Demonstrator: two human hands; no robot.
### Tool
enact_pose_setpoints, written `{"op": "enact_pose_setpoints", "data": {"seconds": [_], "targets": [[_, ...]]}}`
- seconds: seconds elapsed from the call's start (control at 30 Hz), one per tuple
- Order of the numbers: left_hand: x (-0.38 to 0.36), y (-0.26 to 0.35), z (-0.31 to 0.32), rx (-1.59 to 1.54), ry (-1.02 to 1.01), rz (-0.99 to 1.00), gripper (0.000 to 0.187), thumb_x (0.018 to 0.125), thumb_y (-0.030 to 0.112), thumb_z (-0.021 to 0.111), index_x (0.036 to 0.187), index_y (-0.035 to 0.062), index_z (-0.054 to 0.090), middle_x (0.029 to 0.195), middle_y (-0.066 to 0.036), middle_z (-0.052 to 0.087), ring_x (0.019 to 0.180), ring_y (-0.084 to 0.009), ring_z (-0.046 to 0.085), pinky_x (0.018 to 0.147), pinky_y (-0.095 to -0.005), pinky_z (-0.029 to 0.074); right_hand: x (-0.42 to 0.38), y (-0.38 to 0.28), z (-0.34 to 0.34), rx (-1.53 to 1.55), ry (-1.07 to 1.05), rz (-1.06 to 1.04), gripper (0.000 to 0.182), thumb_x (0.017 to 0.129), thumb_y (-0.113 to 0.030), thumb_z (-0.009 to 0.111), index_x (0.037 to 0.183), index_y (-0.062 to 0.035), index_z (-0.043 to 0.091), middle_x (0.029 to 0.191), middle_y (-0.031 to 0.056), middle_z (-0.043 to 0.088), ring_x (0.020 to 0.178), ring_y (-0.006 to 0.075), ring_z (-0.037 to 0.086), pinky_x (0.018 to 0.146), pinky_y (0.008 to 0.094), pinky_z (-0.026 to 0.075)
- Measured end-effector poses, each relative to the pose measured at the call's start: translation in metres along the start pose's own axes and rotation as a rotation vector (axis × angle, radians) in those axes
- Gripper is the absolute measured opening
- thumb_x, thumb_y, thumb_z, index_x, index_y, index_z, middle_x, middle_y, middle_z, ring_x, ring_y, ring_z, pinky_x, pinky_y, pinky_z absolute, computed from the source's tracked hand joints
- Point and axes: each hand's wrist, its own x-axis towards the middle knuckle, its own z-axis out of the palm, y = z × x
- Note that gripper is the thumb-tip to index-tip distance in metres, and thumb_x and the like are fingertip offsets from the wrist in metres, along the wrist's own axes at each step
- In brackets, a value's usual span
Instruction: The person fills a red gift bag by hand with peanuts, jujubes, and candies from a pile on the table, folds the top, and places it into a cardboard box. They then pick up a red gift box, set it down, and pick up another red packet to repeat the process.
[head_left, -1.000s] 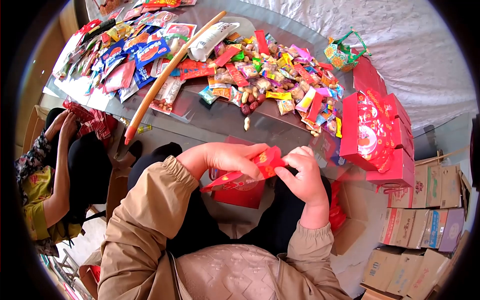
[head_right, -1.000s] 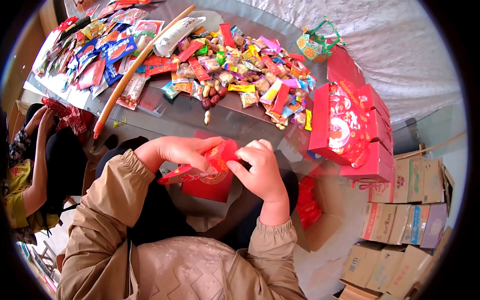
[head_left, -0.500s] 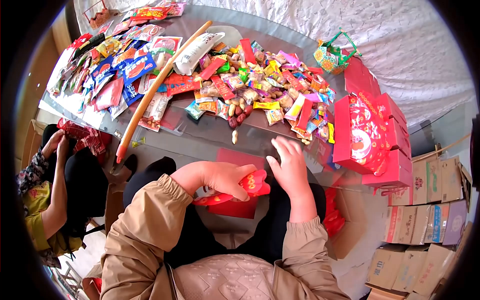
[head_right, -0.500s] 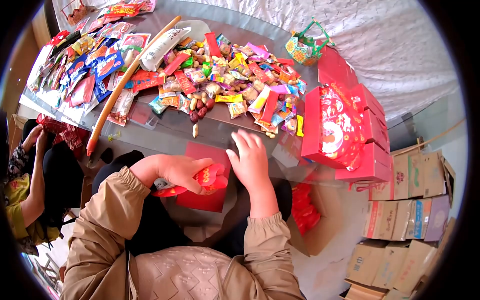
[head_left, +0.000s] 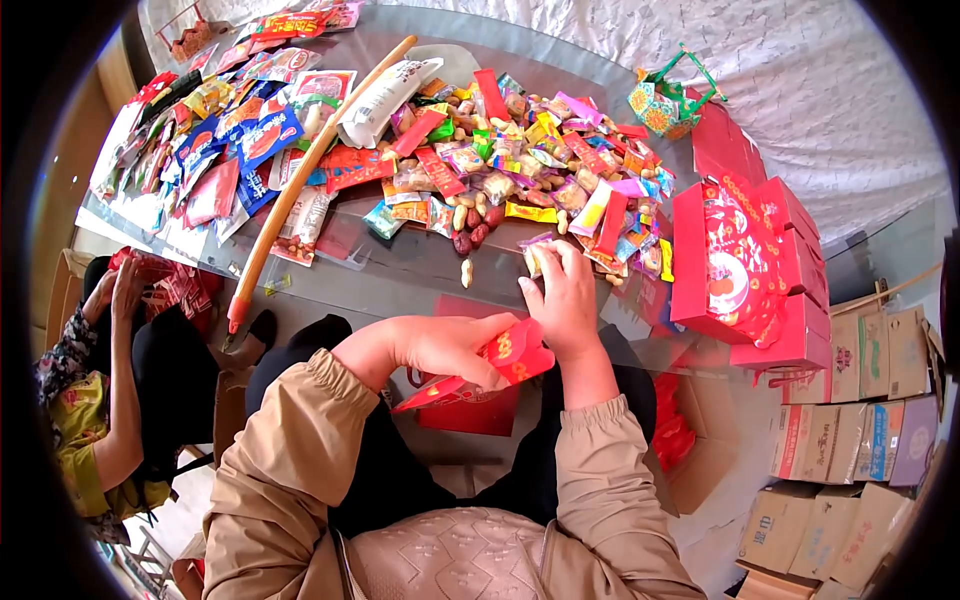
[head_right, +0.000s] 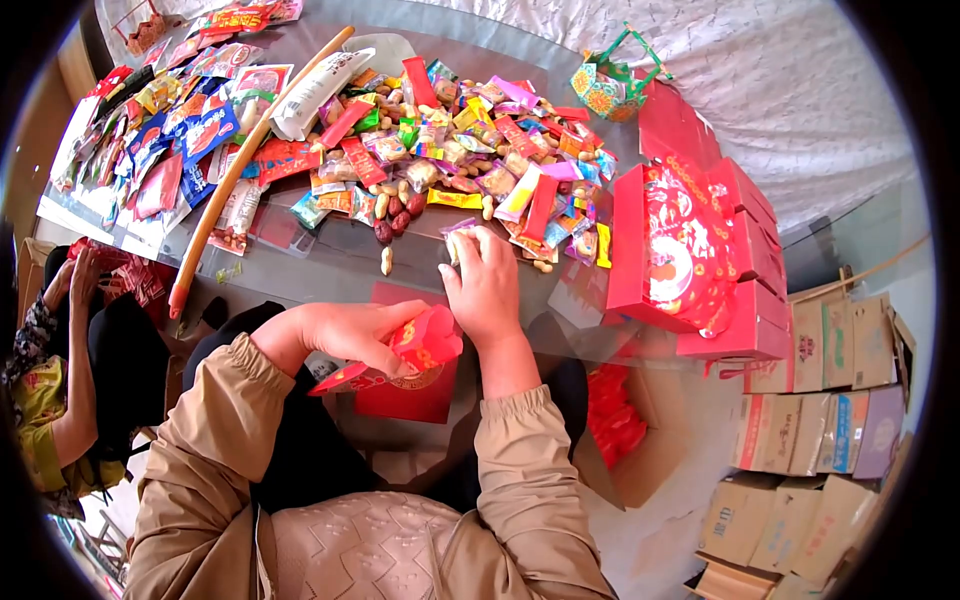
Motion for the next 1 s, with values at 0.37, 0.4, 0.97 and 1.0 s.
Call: {"op": "enact_pose_setpoints", "data": {"seconds": [0.37, 0.4, 0.97, 1.0], "targets": [[-0.011, -0.007, -0.002, -0.597, 0.008, 0.205, 0.078, 0.086, 0.013, 0.064, 0.152, 0.0032, 0.024, 0.144, -0.014, 0.049, 0.133, -0.0213, 0.047, 0.112, -0.0356, 0.036, -0.027, 0.004, -0.028, 0.492, 0.133, 0.377, 0.019, 0.094, -0.009, 0.054, 0.106, -0.0015, 0.066, 0.104, 0.0113, 0.069, 0.092, 0.0213, 0.065, 0.082, 0.0330, 0.050], [-0.012, -0.007, -0.002, -0.618, -0.001, 0.205, 0.078, 0.087, 0.013, 0.064, 0.153, 0.0033, 0.024, 0.144, -0.014, 0.050, 0.132, -0.0219, 0.048, 0.111, -0.0358, 0.036, -0.031, 0.005, -0.034, 0.725, 0.162, 0.499, 0.023, 0.097, -0.012, 0.050, 0.108, 0.0002, 0.066, 0.107, 0.0103, 0.068, 0.094, 0.0187, 0.064, 0.080, 0.0311, 0.049], [-0.012, -0.016, 0.005, -0.819, -0.109, 0.219, 0.065, 0.090, 0.027, 0.064, 0.145, 0.0097, 0.036, 0.123, -0.018, 0.064, 0.112, -0.0222, 0.064, 0.098, -0.0378, 0.050, -0.017, -0.059, -0.076, 0.697, -0.128, 0.175, 0.030, 0.104, -0.026, 0.054, 0.104, 0.0024, 0.063, 0.091, 0.0088, 0.063, 0.094, 0.0178, 0.059, 0.085, 0.0301, 0.046], [-0.014, -0.014, 0.005, -0.838, -0.111, 0.212, 0.065, 0.090, 0.027, 0.065, 0.145, 0.0096, 0.036, 0.122, -0.018, 0.065, 0.111, -0.0222, 0.064, 0.098, -0.0380, 0.050, -0.017, -0.060, -0.073, 0.744, -0.079, 0.117, 0.036, 0.103, -0.030, 0.054, 0.099, 0.0038, 0.064, 0.091, 0.0121, 0.063, 0.099, 0.0246, 0.056, 0.089, 0.0337, 0.044]]}}
